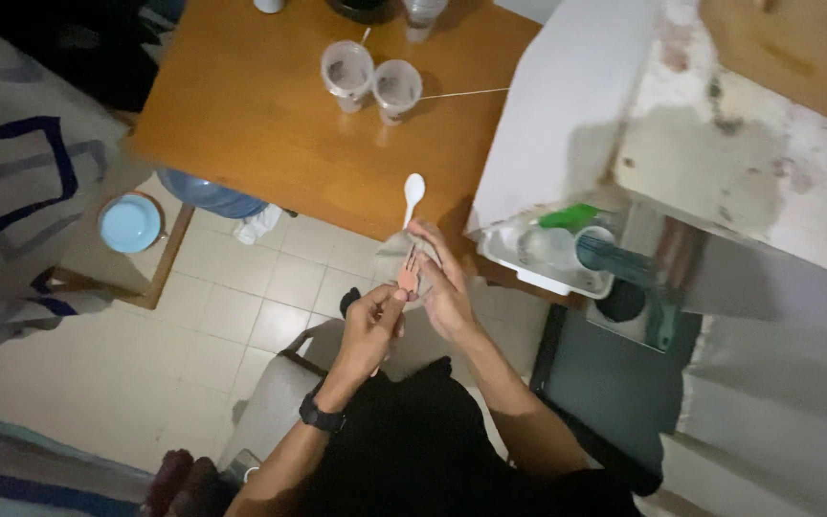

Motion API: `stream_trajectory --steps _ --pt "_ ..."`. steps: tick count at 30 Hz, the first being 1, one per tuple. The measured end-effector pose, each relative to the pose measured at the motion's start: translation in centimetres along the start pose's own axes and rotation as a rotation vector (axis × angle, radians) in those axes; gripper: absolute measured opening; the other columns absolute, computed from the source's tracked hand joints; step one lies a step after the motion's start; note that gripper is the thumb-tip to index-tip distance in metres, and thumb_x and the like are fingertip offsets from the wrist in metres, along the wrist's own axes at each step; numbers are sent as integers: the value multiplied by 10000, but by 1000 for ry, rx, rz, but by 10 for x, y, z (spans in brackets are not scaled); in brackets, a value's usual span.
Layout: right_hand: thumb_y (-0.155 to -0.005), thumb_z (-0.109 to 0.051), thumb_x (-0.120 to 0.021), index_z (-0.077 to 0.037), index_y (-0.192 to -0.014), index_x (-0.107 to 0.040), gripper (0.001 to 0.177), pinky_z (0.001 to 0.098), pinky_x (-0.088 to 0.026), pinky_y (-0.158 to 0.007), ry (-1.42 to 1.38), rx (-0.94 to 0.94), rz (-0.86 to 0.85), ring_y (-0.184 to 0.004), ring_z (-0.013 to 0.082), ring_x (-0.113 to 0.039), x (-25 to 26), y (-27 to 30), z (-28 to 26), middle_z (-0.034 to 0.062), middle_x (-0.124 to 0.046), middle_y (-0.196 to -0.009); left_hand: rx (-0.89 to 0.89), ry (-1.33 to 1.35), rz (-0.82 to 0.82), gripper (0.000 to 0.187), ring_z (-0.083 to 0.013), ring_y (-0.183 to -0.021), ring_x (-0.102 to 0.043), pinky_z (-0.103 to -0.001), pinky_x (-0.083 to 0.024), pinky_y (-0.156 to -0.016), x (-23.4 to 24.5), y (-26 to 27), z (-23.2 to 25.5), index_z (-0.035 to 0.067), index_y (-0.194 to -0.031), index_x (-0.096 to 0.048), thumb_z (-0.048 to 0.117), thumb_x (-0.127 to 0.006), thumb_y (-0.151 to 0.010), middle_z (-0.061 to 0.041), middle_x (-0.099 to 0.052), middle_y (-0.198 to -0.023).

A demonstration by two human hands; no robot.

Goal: Wiping plastic spoons, forks, and cups with a cloth and organizing them.

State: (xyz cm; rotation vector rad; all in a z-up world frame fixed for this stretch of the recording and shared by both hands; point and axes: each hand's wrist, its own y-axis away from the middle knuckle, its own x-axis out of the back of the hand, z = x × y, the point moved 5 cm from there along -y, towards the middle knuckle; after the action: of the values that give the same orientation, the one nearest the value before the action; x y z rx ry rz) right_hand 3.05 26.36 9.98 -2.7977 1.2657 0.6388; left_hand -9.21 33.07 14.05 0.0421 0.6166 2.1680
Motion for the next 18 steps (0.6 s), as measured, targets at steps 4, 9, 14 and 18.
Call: stream_trajectory --steps 4,9,14,18 --pt "-1015 -44 -561 -67 -1457 -506 446 403 -566 -1019 -50 -9 248 -1212 201 -573 -42 -17 -19 109 -567 -1303 -101 -133 20 205 -144 -411 -496 -241 -421 -401 33 -24 6 1 -953 -758 128 -604 -1000 -91 -558 -497" --pt "-1061 -256 -545 -24 -1386 -584 402 542 -450 -1136 -438 -129 485 -1365 346 -536 -76 -38 -21 215 -566 -1469 -179 -172 215 234 -173 -434 -507 -266 -427 -430 69 -49 45 5 -949 -747 133 -568 -1029 -121 -585 -491" --pt "-929 -34 -619 -14 -1358 -603 430 600 -362 -1159 457 -20 -13 -1423 472 -423 -90 -59 0 303 -453 -1505 -73 -109 122 177 -163 -426 -497 -265 -415 -374 83 -82 27 0 -911 -713 56 -564 -988 -121 -589 -529" --pt "-1007 -7 -548 -31 -1238 -690 272 569 -382 -1109 536 214 233 -1303 381 -562 -77 -92 0 251 -590 -1421 33 -45 48 212 -144 -238 -390 -237 -331 -245 84 -93 14 26 -858 -709 128 -596 -1007 -123 -539 -455"
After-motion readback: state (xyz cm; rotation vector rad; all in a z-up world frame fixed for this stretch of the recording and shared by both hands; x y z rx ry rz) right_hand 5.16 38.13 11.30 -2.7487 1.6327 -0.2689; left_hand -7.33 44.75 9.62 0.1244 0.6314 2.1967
